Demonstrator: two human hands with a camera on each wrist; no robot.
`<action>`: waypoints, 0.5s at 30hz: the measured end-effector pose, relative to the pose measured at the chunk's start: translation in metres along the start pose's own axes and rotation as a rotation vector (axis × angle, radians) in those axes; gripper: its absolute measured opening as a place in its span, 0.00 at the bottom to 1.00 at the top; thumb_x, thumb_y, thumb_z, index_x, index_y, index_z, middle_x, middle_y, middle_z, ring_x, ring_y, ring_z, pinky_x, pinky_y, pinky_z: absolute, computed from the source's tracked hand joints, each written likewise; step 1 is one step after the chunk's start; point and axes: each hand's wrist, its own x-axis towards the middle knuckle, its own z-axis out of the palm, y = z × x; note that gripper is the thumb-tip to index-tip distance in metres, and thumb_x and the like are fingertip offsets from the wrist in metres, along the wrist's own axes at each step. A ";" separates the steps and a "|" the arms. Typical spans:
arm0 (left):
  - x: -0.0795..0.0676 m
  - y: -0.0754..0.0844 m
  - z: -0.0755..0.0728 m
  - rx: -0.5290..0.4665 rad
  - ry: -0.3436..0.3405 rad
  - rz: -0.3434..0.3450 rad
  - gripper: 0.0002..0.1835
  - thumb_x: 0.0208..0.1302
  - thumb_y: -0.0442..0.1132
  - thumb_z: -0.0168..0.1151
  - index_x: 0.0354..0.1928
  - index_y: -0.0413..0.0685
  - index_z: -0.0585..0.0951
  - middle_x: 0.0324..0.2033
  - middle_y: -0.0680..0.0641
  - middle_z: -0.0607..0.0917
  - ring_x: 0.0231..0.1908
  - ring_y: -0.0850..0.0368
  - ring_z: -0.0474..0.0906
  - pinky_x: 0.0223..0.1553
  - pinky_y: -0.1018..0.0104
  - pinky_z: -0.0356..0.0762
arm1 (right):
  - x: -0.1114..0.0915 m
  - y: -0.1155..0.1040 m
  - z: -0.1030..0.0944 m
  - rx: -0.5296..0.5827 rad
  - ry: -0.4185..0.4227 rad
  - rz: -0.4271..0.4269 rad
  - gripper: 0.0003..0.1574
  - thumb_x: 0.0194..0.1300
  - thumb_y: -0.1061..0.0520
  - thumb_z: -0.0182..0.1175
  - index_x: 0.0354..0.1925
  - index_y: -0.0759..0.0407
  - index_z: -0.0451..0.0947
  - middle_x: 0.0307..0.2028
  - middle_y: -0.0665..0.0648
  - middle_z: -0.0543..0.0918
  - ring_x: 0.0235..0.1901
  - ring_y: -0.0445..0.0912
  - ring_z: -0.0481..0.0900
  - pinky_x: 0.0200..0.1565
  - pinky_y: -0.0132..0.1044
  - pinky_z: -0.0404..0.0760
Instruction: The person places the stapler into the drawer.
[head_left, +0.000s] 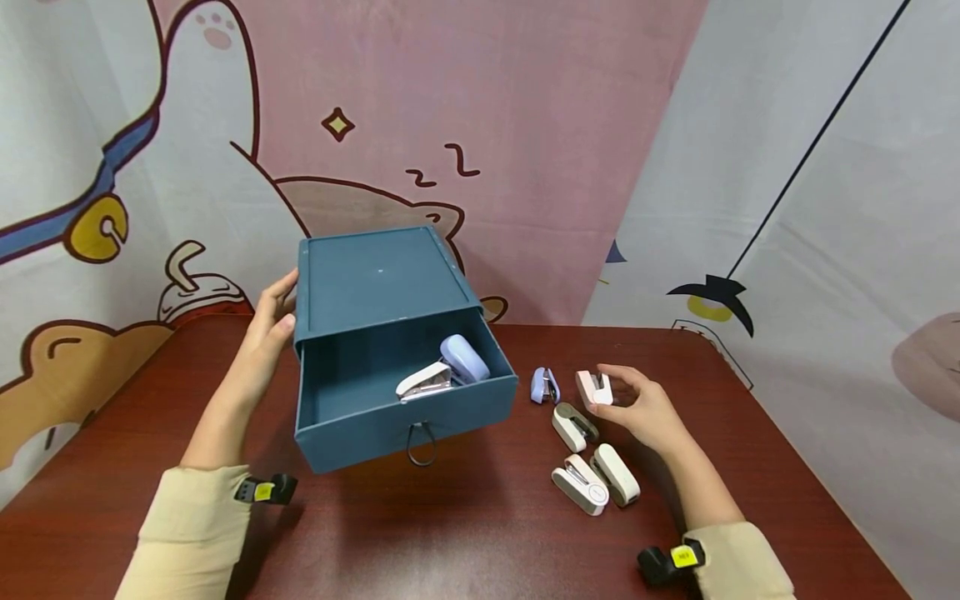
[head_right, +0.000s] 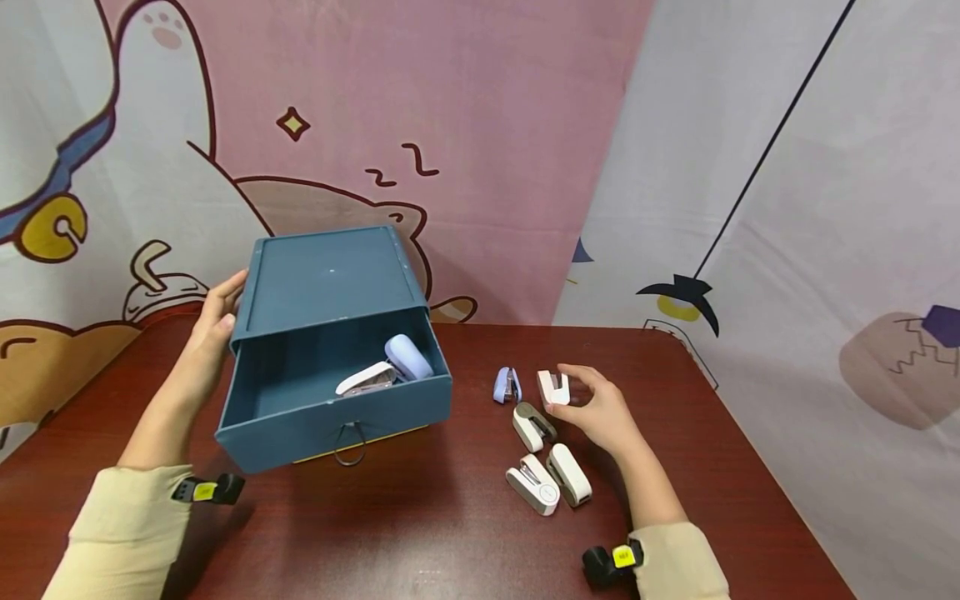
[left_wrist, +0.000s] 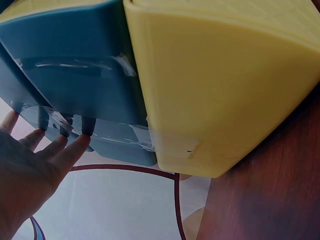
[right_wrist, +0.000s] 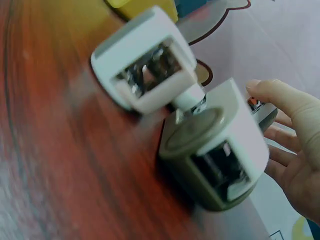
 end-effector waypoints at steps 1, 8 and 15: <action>0.000 0.000 0.000 -0.003 0.002 0.000 0.33 0.70 0.49 0.47 0.74 0.53 0.54 0.69 0.43 0.57 0.65 0.45 0.53 0.59 0.54 0.54 | 0.000 -0.003 0.000 0.002 0.003 -0.003 0.39 0.53 0.58 0.73 0.62 0.63 0.71 0.48 0.63 0.79 0.42 0.52 0.79 0.40 0.33 0.76; 0.001 0.000 -0.001 0.018 -0.001 -0.006 0.33 0.70 0.50 0.46 0.74 0.54 0.53 0.70 0.43 0.55 0.66 0.45 0.53 0.60 0.52 0.53 | 0.001 -0.023 -0.004 -0.011 0.020 -0.030 0.40 0.52 0.56 0.73 0.62 0.58 0.72 0.52 0.59 0.77 0.43 0.51 0.79 0.42 0.40 0.78; 0.001 0.000 0.000 0.009 0.000 -0.012 0.34 0.70 0.51 0.47 0.74 0.55 0.54 0.70 0.43 0.56 0.65 0.47 0.54 0.60 0.51 0.53 | 0.000 -0.044 -0.004 0.014 0.024 -0.024 0.40 0.52 0.56 0.74 0.63 0.56 0.72 0.52 0.58 0.78 0.44 0.49 0.79 0.40 0.36 0.77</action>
